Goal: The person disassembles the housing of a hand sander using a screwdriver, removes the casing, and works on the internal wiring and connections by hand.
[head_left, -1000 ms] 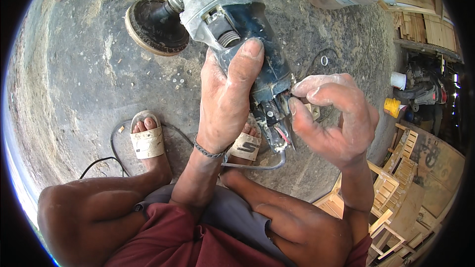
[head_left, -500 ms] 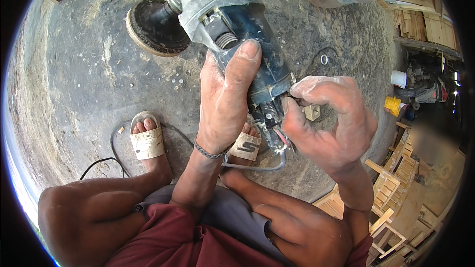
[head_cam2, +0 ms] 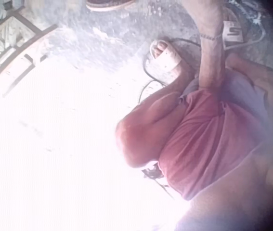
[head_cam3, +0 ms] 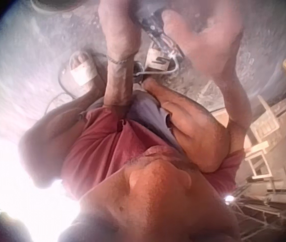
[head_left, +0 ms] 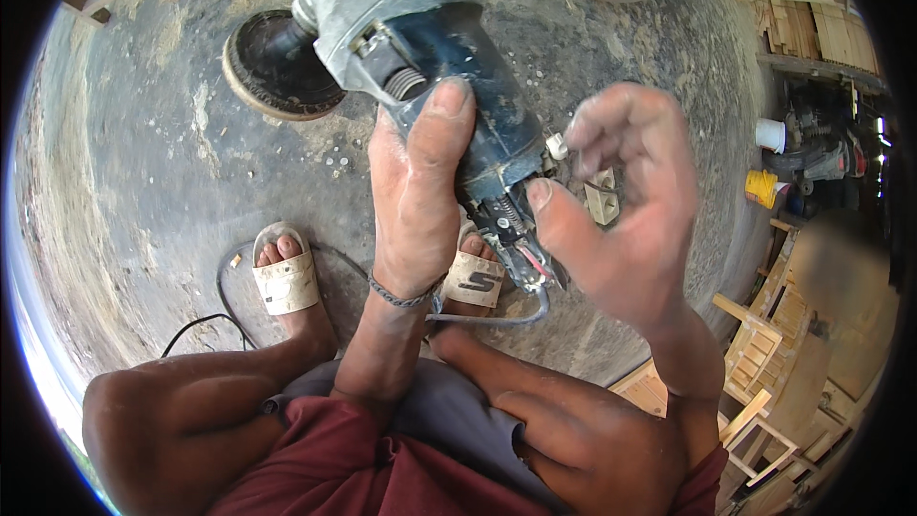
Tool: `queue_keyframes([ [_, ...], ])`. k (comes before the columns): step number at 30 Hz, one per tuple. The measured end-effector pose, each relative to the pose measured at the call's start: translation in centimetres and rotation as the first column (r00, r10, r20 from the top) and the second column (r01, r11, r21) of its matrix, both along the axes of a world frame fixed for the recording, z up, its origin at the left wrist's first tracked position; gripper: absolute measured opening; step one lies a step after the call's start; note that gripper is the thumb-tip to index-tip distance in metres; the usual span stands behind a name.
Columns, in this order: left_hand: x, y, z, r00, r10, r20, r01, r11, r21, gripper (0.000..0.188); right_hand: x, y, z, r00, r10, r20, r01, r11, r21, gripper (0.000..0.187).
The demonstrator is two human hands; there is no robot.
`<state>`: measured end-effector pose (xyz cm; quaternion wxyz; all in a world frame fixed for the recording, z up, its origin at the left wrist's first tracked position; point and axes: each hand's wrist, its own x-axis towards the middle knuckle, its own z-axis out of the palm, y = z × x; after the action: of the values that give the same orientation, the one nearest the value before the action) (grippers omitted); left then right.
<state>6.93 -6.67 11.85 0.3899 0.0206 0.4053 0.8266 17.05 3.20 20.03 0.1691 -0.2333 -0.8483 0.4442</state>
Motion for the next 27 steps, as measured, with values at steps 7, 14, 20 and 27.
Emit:
queue_keyframes([
  [7, -0.2, -0.1, -0.6, 0.991, 0.024, -0.129, -0.036, 0.995, -0.092, 0.051, -0.6, -0.5, -1.0, 0.999, -0.017, 0.047, 0.025, 0.987, -0.161, 0.04],
  [14, -0.2, 0.4, -0.7, 0.993, -0.009, -0.114, 0.0, 0.997, -0.083, 0.049, -0.2, -0.1, -2.1, 0.998, -0.029, -0.055, 0.029, 1.0, -0.007, 0.035],
  [20, -0.4, 0.3, -1.0, 0.993, 0.017, -0.12, -0.028, 0.996, -0.085, 0.052, 0.1, 0.0, -2.3, 0.995, 0.042, -0.085, -0.033, 0.994, 0.099, 0.033],
  [27, -0.7, 0.0, -1.1, 0.996, 0.007, -0.086, -0.011, 0.999, -0.039, 0.056, 0.9, 0.2, -1.2, 0.996, 0.089, -0.022, -0.091, 0.993, -0.071, 0.029],
])
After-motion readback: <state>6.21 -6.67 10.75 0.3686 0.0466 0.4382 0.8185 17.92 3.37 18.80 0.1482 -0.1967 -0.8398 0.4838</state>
